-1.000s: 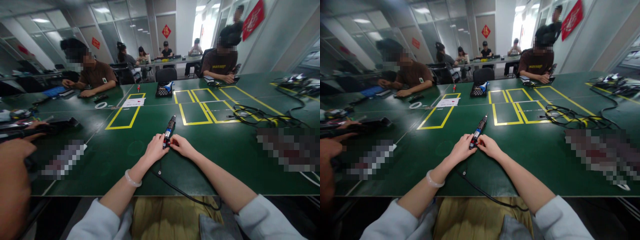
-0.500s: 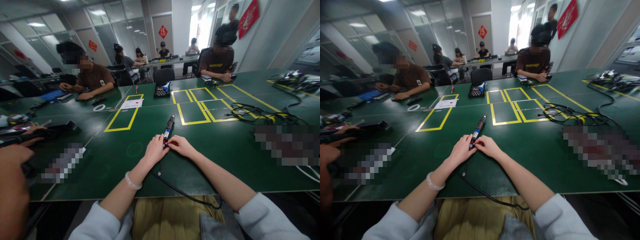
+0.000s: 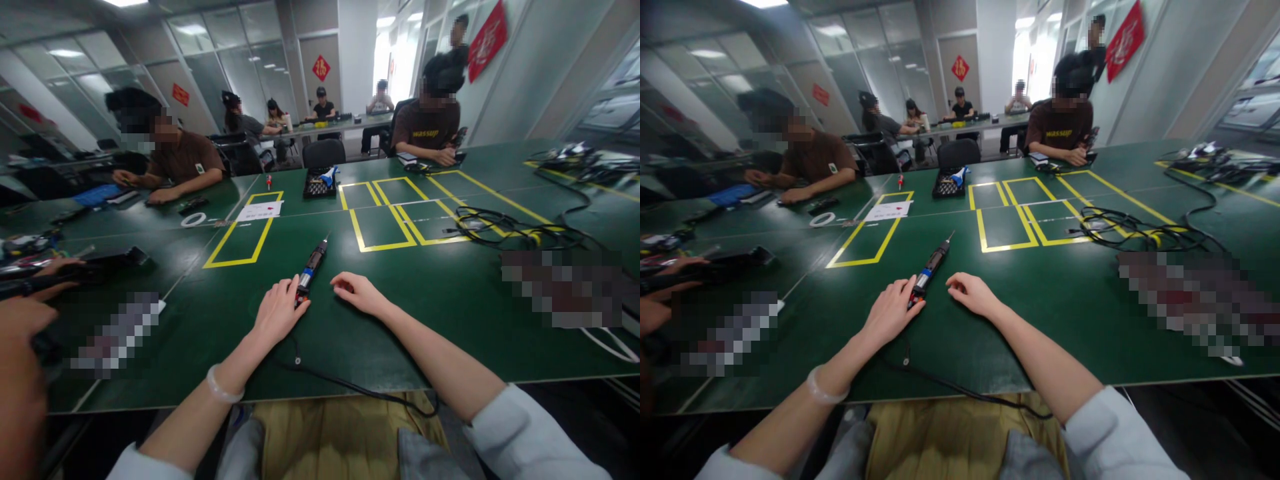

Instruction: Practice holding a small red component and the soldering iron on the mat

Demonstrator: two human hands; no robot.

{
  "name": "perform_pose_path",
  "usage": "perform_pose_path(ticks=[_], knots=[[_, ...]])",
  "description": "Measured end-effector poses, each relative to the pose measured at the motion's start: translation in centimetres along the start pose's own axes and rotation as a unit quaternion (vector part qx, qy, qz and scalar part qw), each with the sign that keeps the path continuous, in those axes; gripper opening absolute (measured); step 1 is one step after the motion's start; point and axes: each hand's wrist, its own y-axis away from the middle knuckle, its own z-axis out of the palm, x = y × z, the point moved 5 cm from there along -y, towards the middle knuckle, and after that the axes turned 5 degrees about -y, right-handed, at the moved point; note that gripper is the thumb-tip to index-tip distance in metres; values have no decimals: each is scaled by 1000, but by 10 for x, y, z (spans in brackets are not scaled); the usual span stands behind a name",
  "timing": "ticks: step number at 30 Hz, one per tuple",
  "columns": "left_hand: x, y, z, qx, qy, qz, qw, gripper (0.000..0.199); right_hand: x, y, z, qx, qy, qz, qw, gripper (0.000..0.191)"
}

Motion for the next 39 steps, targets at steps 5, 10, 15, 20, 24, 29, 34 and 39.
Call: perform_pose_path(ticks=[5,10,15,20,24,29,34,39], knots=[[-70,36,4,-37,-51,-68,996,65,-2,0,0,-7,14,3,1000,17],[-147,73,11,-75,-95,-152,981,71,0,1,2,-11,30,5,999,16],[-207,106,14,-95,-129,-220,962,67,1,1,3,-12,35,6,999,15],[-229,124,7,-55,-174,-270,945,56,1,1,3,-15,39,7,999,15],[-215,126,-6,3,-162,-254,953,50,2,1,3,-16,40,7,999,15],[-201,120,-21,-14,-164,-278,946,42,3,1,4,-17,37,10,999,14],[-167,89,-32,20,-17,-280,960,43,1,-1,5,-17,32,13,999,15],[-75,24,-22,-15,318,-112,942,38,1,0,3,-19,14,14,1000,15]])
